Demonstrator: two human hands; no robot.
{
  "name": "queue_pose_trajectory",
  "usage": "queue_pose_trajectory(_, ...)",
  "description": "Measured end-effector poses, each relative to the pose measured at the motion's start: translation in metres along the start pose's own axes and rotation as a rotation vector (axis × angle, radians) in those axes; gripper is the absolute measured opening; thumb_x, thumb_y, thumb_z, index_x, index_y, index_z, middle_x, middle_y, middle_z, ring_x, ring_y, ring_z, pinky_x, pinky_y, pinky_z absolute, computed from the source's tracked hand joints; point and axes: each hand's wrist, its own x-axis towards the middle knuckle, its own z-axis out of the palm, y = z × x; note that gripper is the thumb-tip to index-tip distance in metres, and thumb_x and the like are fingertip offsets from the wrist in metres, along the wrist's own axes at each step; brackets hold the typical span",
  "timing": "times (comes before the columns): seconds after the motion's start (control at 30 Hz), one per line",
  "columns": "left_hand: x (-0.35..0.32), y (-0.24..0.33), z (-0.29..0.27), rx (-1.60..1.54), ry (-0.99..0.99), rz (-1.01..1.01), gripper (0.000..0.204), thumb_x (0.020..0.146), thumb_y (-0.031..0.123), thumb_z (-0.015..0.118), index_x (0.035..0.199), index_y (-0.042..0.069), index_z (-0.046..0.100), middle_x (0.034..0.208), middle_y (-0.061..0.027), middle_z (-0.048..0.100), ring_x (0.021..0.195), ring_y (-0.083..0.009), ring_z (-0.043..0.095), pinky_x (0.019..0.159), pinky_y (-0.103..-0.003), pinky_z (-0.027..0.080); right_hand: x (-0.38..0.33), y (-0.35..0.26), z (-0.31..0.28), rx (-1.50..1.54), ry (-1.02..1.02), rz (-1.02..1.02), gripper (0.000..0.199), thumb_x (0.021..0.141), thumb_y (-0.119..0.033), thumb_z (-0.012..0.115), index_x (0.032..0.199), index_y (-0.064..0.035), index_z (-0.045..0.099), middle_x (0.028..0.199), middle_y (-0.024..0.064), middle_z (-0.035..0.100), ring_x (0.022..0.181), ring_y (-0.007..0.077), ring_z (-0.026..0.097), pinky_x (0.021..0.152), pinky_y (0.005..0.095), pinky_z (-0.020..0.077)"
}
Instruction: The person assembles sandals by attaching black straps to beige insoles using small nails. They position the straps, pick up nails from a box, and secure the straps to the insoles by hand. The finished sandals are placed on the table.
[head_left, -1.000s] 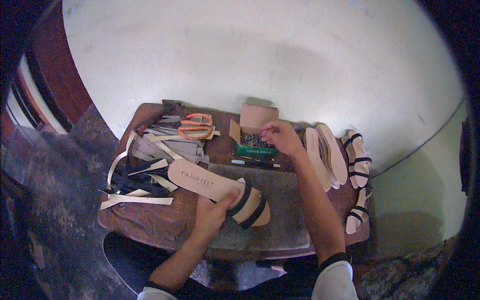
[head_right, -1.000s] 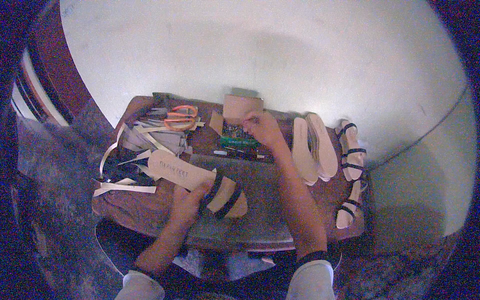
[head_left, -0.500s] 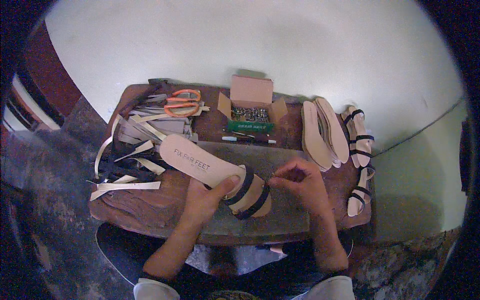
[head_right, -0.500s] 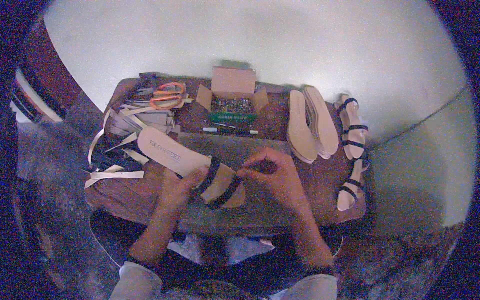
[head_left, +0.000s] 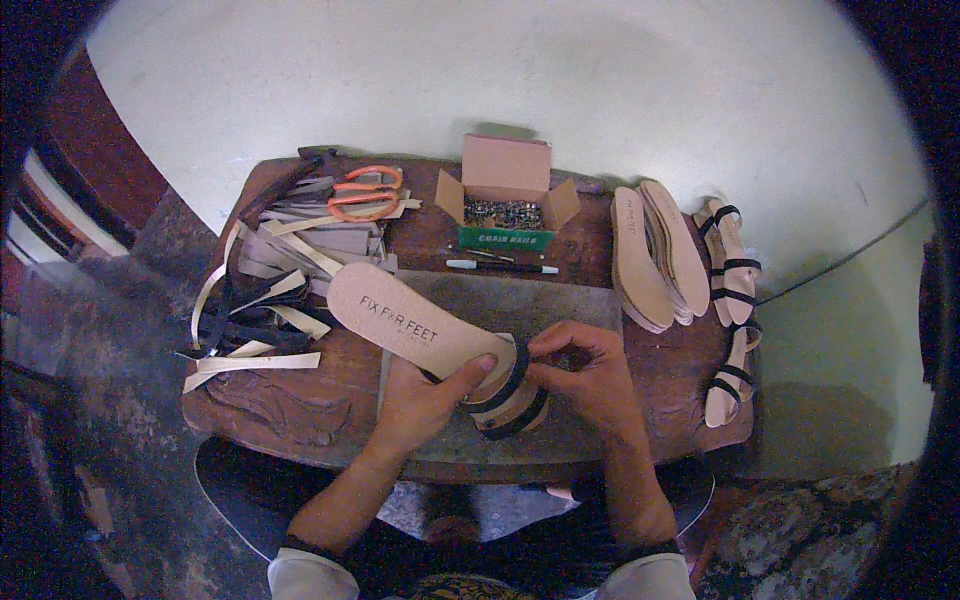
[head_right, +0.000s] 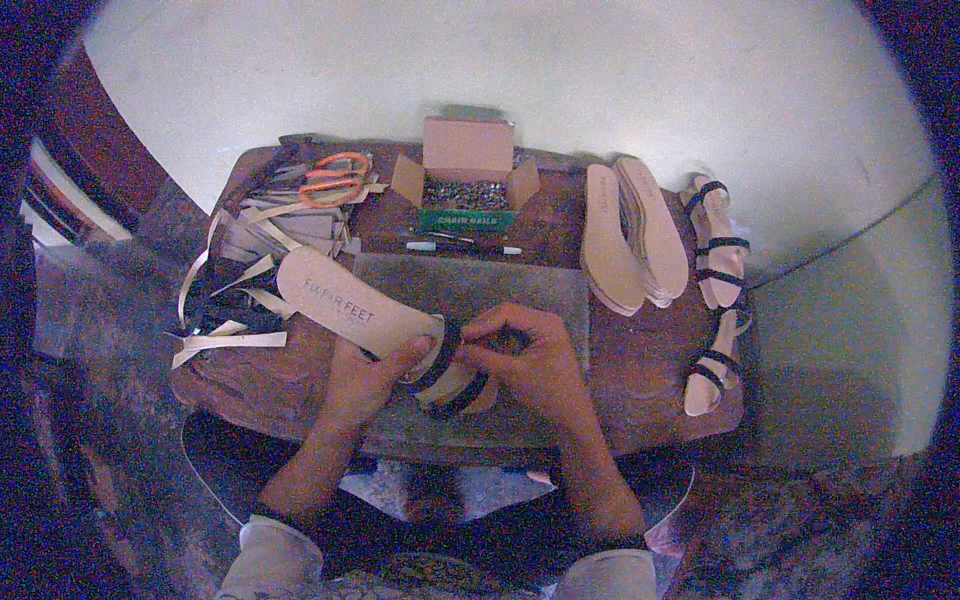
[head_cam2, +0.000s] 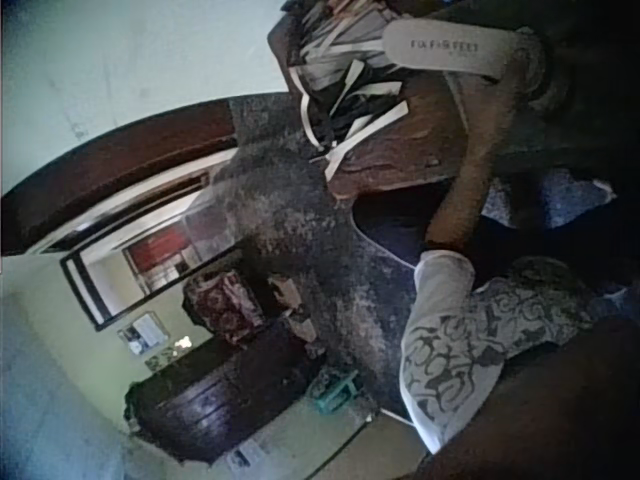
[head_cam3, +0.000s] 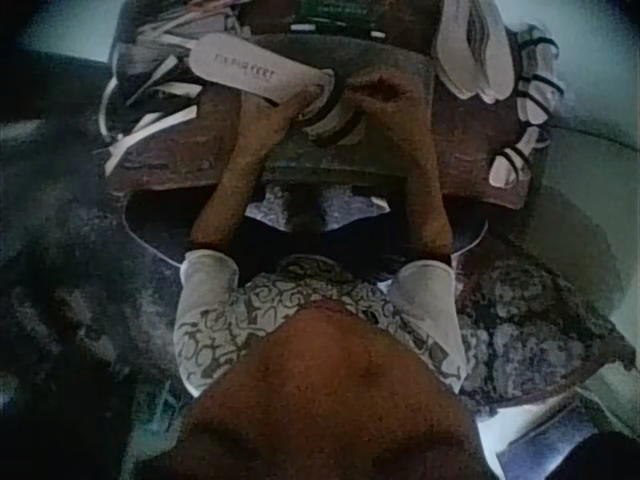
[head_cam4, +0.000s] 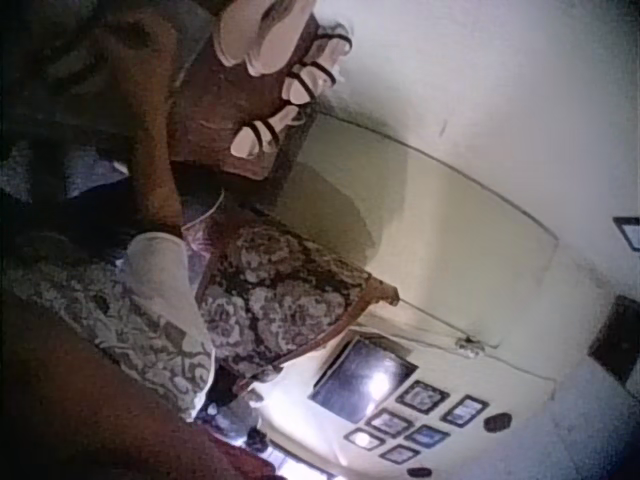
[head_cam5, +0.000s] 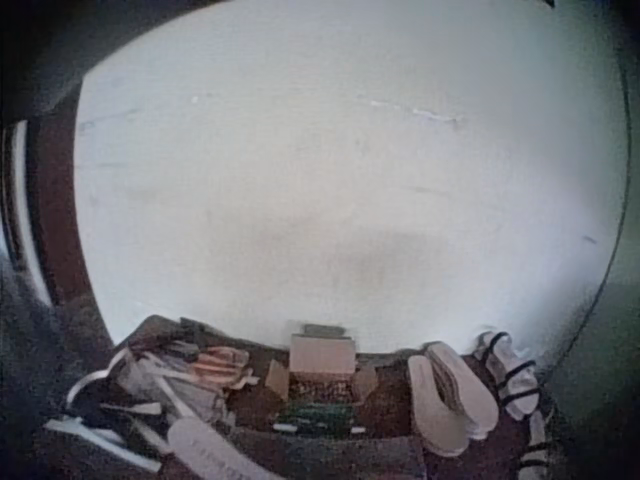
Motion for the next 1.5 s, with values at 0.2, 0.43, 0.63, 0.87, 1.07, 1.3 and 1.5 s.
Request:
queue_pose_trajectory(0.2,-0.001,0.002,0.002,0.017,0.017,-0.01,0.028,0.081,0.012,0.07,0.103,-0.002,0.061,0.097,-0.0108,0.066,0.087,-0.0172,0.065,0.075,-0.029,0.052,0.001,0.009,0.0,-0.022,0.036,-0.021,0.018,0.068,0.002,0.074,0.081,-0.0037,0.063,0.08,0.0019,0.063,0.074,0.0092,0.059,0.067,0.0234,0.0475)
queue_pose_trajectory(0.43,0.001,-0.001,-0.001,-0.021,0.004,0.01,0.027,0.081,0.011,0.07,0.103,-0.002,0.061,0.097,-0.0106,0.066,0.087,-0.0171,0.064,0.075,-0.029,0.052,0.006,0.006,-0.002,-0.055,0.11,-0.055,0.014,0.073,0.001,0.072,0.083,-0.0034,0.064,0.082,0.0026,0.063,0.074,0.0104,0.06,0.065,0.0236,0.0485)
queue_pose_trajectory(0.63,0.002,-0.004,-0.001,-0.042,0.028,-0.007,0.025,0.082,0.01,0.069,0.102,-0.002,0.061,0.097,-0.0104,0.066,0.088,-0.0167,0.064,0.075,-0.028,0.051,0.004,0.007,-0.002,0.042,0.079,0.006,0.012,0.077,0.0,0.069,0.087,-0.0024,0.064,0.084,0.0041,0.065,0.079,0.0125,0.063,0.072,0.025,0.0498)
queue_pose_trajectory(0.87,0.001,-0.002,-0.001,-0.063,0.047,-0.05,0.034,0.078,0.012,0.072,0.105,-0.002,0.057,0.1,-0.0112,0.064,0.09,-0.0194,0.063,0.079,-0.031,0.051,0.007,0.013,0.001,0.114,0.001,-0.074,0.013,0.077,0.001,0.067,0.089,-0.0023,0.063,0.098,0.007,0.061,0.093,0.0137,0.058,0.082,0.0267,0.0457)
queue_pose_trajectory(1.07,0.001,0.0,0.002,-0.066,0.037,-0.016,0.025,0.081,0.01,0.07,0.101,-0.002,0.061,0.096,-0.0105,0.066,0.087,-0.0164,0.064,0.075,-0.028,0.051,0.006,0.028,0.004,0.313,-0.166,0.01,0.014,0.076,0.002,0.065,0.089,-0.0015,0.062,0.108,0.0084,0.053,0.098,0.0175,0.054,0.086,0.0281,0.0437)
queue_pose_trajectory(1.3,0.0,-0.001,0.001,-0.057,0.018,-0.017,0.025,0.081,0.011,0.07,0.102,-0.002,0.062,0.098,-0.0101,0.066,0.087,-0.0162,0.064,0.075,-0.028,0.051,0.006,0.022,0.014,0.355,-0.109,0.082,0.013,0.074,-0.006,0.071,0.084,-0.0026,0.063,0.105,0.0041,0.05,0.097,0.0131,0.051,0.087,0.0254,0.037)
queue_pose_trajectory(1.5,0.0,-0.002,0.001,-0.037,0.03,-0.005,0.026,0.081,0.011,0.071,0.101,-0.002,0.062,0.098,-0.0099,0.066,0.088,-0.0164,0.064,0.076,-0.028,0.051,0.006,0.021,0.019,0.318,-0.049,0.116,0.017,0.074,-0.008,0.073,0.087,-0.004,0.063,0.099,0.0021,0.054,0.096,0.0119,0.052,0.086,0.0245,0.0385)
